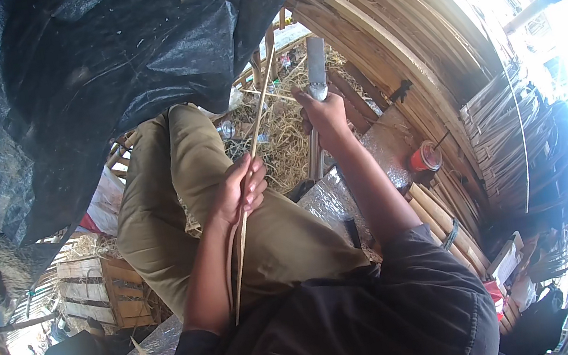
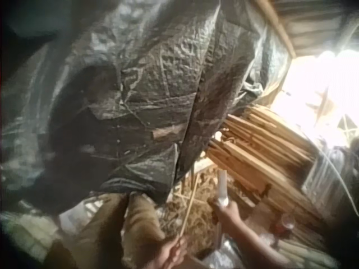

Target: The person scrapes a long bamboo stick with a knife.

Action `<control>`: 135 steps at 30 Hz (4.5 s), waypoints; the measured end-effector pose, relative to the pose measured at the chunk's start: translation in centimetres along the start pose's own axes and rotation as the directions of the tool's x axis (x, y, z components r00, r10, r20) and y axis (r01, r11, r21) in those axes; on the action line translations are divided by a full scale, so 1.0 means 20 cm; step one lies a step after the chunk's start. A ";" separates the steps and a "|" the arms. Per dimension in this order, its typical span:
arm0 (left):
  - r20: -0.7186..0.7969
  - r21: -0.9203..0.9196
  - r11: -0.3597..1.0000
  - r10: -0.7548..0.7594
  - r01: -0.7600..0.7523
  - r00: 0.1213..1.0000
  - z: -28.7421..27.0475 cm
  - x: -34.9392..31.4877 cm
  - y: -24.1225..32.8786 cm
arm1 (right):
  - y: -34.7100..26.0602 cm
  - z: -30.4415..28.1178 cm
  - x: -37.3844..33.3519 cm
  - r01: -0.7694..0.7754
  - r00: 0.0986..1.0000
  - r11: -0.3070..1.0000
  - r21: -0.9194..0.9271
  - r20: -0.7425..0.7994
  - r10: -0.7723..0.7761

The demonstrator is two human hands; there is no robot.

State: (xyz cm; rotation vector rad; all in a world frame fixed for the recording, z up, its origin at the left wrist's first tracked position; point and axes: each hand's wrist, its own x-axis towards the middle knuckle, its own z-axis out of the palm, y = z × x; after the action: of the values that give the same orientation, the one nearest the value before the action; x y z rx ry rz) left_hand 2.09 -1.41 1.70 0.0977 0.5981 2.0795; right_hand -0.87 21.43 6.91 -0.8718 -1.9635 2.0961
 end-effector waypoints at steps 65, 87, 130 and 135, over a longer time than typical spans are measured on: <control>-0.166 0.363 0.931 0.050 0.014 0.985 0.12 0.03 -0.06 | 0.15 -0.08 0.67 0.107 0.973 -0.085 -0.991 0.122 -0.195; -0.350 0.477 0.877 0.258 -0.065 0.901 -0.05 0.11 -0.10 | 0.33 0.09 0.12 0.687 0.710 0.069 -0.724 0.647 -0.279; -0.248 0.101 0.993 0.077 -0.053 0.966 0.01 -0.03 -0.01 | 0.04 0.25 0.14 0.422 0.899 0.481 -0.769 0.424 -0.111; -0.131 0.144 0.986 0.102 -0.083 0.986 0.08 -0.02 0.01 | 0.35 0.14 0.06 0.675 0.713 0.255 -0.692 0.701 0.016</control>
State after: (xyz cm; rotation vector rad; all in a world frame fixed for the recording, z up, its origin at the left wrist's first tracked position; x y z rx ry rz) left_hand 2.57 -1.31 3.26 0.0628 0.8360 2.1454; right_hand -1.32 18.70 -0.16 0.3763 -3.3512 0.7400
